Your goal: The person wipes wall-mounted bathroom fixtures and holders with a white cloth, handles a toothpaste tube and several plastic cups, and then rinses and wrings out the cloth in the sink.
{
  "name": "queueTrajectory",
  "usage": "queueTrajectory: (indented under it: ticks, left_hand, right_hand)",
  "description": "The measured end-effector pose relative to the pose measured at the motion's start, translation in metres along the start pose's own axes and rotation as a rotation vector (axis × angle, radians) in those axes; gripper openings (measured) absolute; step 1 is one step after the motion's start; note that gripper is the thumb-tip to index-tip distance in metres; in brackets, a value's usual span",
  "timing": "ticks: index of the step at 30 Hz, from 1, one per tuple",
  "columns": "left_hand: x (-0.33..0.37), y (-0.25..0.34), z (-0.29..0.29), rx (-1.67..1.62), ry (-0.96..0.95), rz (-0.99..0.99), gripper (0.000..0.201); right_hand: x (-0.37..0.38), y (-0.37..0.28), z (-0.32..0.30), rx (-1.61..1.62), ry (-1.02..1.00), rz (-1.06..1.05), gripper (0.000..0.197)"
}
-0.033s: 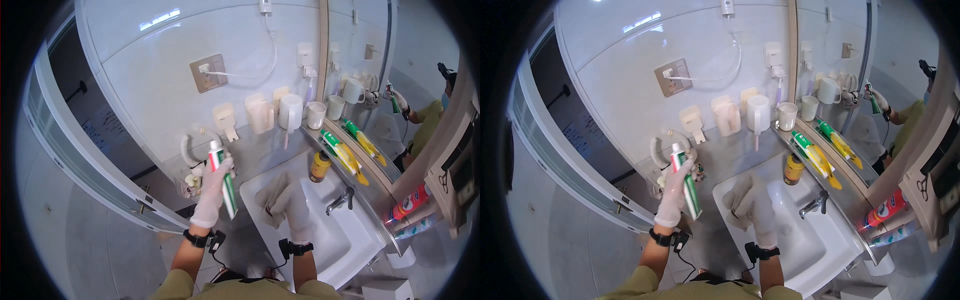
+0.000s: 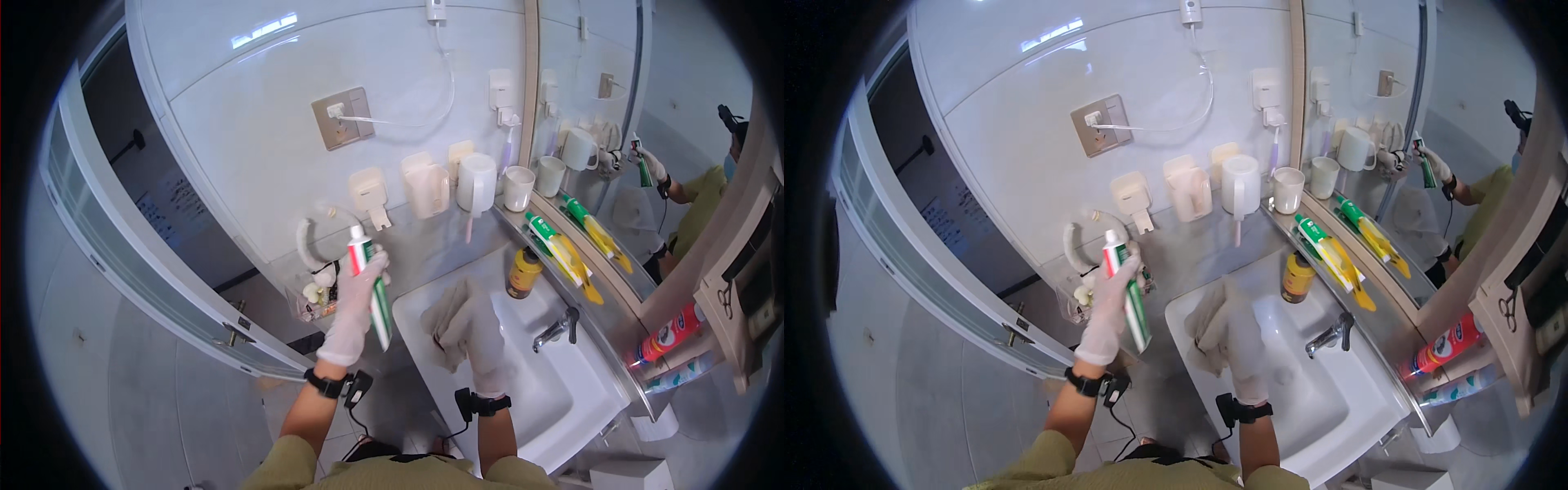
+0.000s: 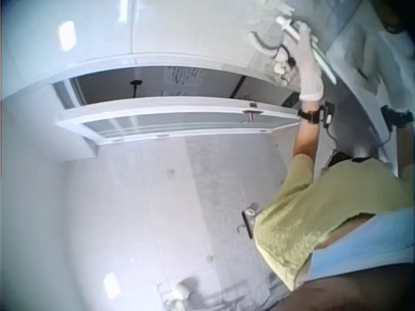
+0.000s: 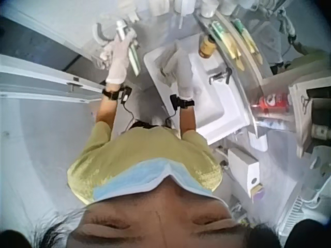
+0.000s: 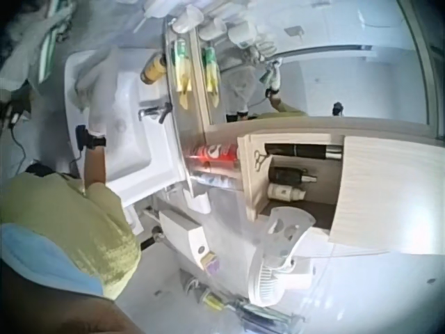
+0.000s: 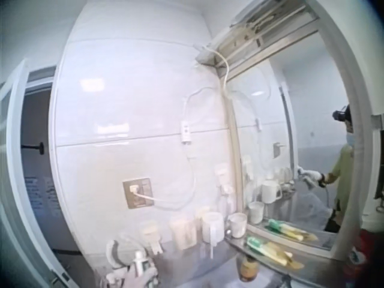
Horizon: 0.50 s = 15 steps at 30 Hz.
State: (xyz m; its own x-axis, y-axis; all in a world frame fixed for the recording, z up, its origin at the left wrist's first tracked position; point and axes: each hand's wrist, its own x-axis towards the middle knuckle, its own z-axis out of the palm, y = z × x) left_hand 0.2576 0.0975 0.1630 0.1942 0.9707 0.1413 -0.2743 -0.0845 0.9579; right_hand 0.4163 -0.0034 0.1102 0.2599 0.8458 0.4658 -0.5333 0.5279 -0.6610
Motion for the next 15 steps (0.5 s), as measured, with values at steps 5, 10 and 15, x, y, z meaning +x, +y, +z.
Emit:
queueTrajectory:
  ticks: [5, 10, 15]
  left_hand:
    - [0.034, -0.029, 0.023, 0.093, 0.115, 0.144, 0.022]
    - [0.035, -0.050, 0.030, 0.062, 0.007, 0.257, 0.023]
    - [0.007, -0.111, 0.001, 0.258, -0.163, -0.054, 0.036]
  right_hand:
    - [0.020, 0.050, -0.047, -0.769, 0.093, -0.281, 0.013]
    - [0.032, 0.045, -0.049, -1.201, 0.060, -0.046, 0.011]
    - [0.001, -0.005, 0.012, -0.351, 0.426, 0.268, 0.019]
